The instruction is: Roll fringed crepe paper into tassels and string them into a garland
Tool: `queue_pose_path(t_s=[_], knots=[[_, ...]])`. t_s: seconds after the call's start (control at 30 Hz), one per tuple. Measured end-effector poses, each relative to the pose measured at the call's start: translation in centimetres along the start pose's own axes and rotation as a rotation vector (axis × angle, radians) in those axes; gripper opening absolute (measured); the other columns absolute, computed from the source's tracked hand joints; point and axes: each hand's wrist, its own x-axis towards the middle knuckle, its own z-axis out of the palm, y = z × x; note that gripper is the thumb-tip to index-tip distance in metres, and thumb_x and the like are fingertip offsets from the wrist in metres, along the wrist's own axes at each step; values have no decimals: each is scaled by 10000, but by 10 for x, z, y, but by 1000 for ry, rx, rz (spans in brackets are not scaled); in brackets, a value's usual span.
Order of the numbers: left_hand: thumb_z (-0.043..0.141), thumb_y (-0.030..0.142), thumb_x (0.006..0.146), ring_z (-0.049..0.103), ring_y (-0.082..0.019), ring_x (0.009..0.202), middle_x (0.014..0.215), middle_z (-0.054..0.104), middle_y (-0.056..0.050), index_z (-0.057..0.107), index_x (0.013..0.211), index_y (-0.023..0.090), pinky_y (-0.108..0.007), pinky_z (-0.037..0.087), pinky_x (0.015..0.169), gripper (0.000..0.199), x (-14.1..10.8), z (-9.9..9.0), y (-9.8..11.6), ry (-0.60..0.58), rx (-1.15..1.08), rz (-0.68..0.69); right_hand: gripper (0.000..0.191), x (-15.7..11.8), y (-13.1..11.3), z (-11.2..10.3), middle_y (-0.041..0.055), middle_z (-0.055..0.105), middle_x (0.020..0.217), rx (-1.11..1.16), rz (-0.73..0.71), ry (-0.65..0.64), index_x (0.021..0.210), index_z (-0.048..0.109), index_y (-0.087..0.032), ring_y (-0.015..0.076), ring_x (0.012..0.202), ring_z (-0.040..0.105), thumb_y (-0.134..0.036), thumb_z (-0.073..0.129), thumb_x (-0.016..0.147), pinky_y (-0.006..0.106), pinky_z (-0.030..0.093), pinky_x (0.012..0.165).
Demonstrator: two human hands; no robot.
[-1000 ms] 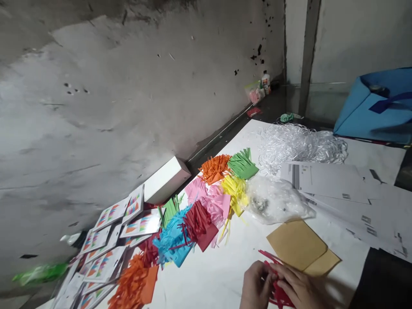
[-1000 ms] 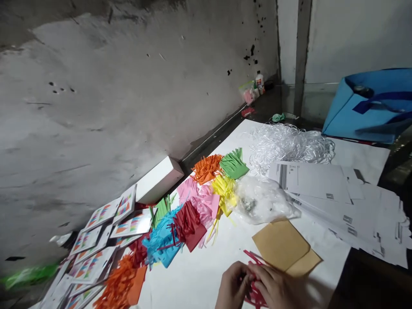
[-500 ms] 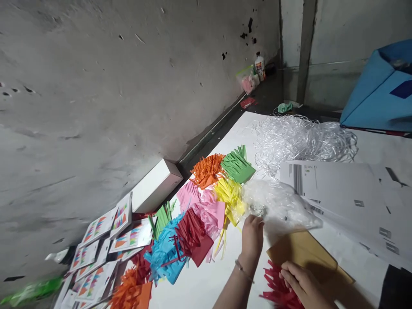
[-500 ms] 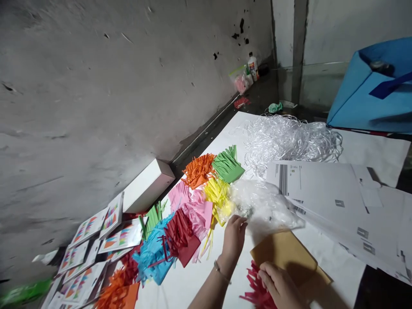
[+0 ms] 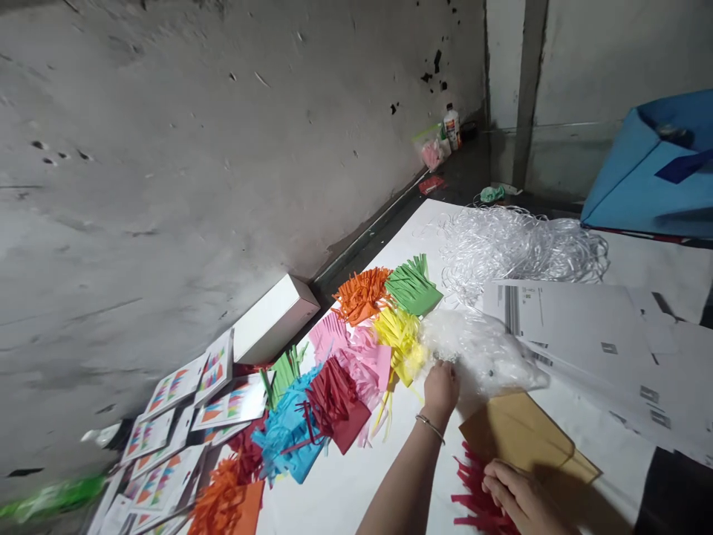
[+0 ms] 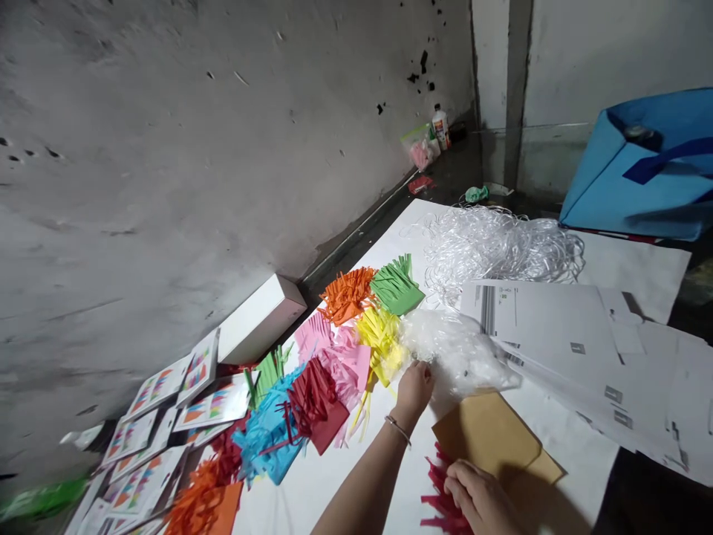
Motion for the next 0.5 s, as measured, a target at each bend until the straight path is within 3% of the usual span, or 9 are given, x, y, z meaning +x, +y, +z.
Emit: queue_pose_path(t_s=[0.1,0.17,0.27,0.4,0.5], knots=[[578,67,785,624,-197,800,797,650,-59,618,789,156,-307,468,745,97,-17,-11,0,18,-205,-5,398,-3,-4,-4,31,658,740,32,-32,13,783,587,-224,182,700,651,-470,348,987,258,508,685],[558,152,842,633,-183,752,773,650,-52,604,856,152,-288,487,681,48,-42,-20,-1,18,-335,-19,417,-4,-8,-10,46,678,767,52,-57,50,821,618,-220,193,725,667,-497,352,985,266,524,701],[584,255,857,642,-164,746,807,662,-59,591,888,147,-267,501,657,113,-96,-32,-4,8,-689,-59,398,-6,-25,-20,56,696,816,39,-99,113,925,654,-217,193,728,665,-508,388,979,270,532,697],[808,249,680,591,-119,652,713,637,-22,625,802,141,-231,464,617,244,-174,-43,-6,3,-1421,-160,328,-16,-69,-19,49,697,876,-45,-233,78,964,657,-231,189,813,659,-444,410,996,268,516,755],[849,245,653,556,-94,579,674,625,-2,662,820,141,-217,424,570,271,-224,-46,-9,95,-1595,-191,319,-29,-99,-3,39,684,847,-115,-317,-32,880,641,-232,184,808,647,-422,417,1003,275,499,785]])
